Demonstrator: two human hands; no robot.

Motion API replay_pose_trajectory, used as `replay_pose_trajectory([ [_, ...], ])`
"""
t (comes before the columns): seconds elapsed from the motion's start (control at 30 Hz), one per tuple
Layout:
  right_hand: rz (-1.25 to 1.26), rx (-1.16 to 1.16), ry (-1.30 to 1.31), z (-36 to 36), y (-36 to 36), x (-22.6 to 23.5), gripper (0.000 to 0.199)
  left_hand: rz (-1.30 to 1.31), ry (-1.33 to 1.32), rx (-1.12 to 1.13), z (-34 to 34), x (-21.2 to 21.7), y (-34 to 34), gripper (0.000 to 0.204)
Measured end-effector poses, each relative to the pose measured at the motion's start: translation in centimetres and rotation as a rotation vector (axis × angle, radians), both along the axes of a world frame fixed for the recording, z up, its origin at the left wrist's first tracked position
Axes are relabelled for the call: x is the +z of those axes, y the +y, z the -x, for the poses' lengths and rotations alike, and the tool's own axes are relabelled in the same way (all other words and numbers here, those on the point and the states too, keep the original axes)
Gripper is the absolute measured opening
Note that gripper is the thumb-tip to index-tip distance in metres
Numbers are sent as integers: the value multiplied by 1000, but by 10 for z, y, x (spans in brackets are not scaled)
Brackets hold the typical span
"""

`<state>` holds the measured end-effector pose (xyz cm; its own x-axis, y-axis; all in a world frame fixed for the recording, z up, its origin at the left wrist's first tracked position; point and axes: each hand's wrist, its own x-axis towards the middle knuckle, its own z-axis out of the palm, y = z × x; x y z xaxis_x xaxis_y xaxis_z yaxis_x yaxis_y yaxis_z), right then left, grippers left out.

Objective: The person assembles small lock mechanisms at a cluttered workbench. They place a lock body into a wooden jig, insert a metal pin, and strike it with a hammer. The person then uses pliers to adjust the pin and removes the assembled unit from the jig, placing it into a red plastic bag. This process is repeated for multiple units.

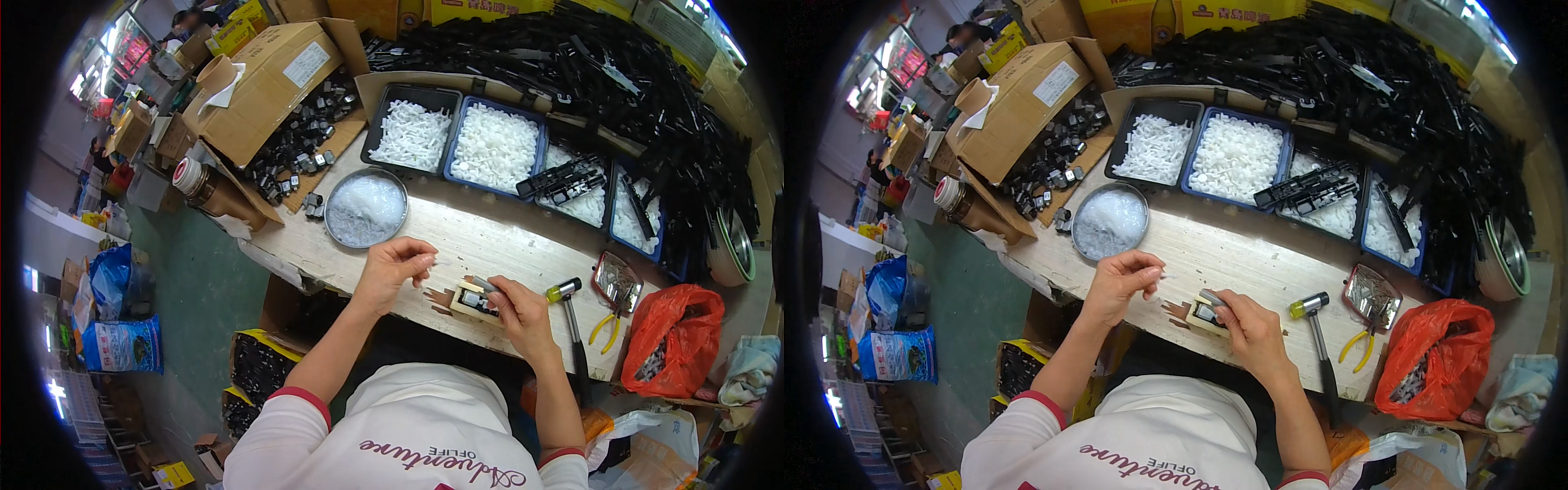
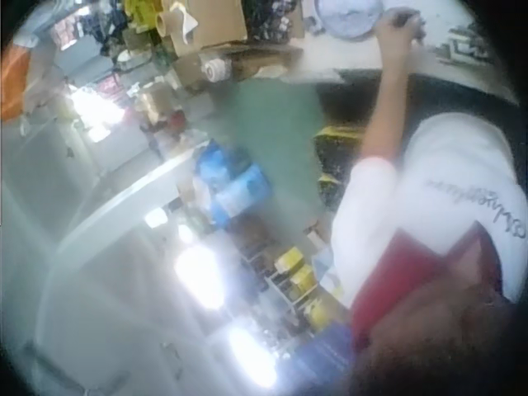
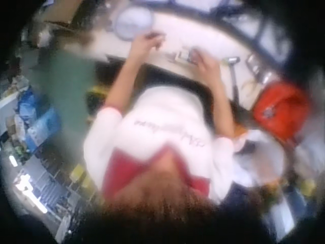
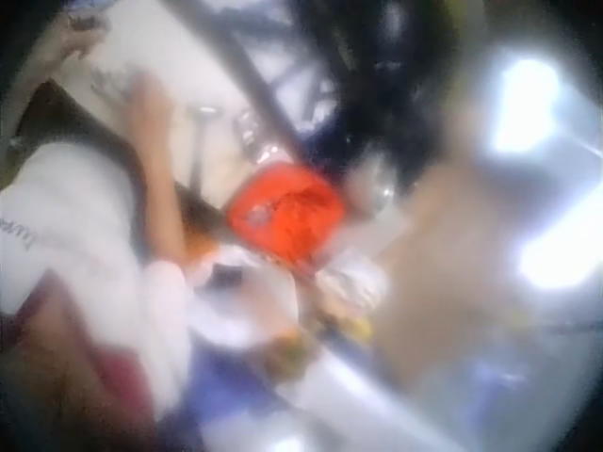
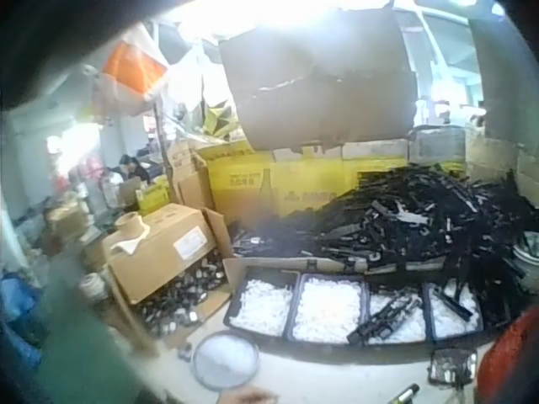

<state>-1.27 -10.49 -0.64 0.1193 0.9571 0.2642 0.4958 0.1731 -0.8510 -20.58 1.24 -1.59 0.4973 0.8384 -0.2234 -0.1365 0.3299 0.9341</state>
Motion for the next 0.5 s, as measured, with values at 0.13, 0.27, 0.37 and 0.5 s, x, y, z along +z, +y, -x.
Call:
replay_pose_trajectory([
  [0.13,-36,-12,-3,-3,-3,-3,17,105,-32,-77,-16,0,-11,14],
  [0.27,-24,-1,-4,-5,-7,1,18,143,-49,-111,-23,3,-17,13],
  [0.37,-64,12,-92,-6,-8,-3,18,172,-42,-119,-26,6,-20,12],
  [0.5,-189,16,-399,-7,-11,-2,24,268,-53,-184,-27,9,-17,13],
])
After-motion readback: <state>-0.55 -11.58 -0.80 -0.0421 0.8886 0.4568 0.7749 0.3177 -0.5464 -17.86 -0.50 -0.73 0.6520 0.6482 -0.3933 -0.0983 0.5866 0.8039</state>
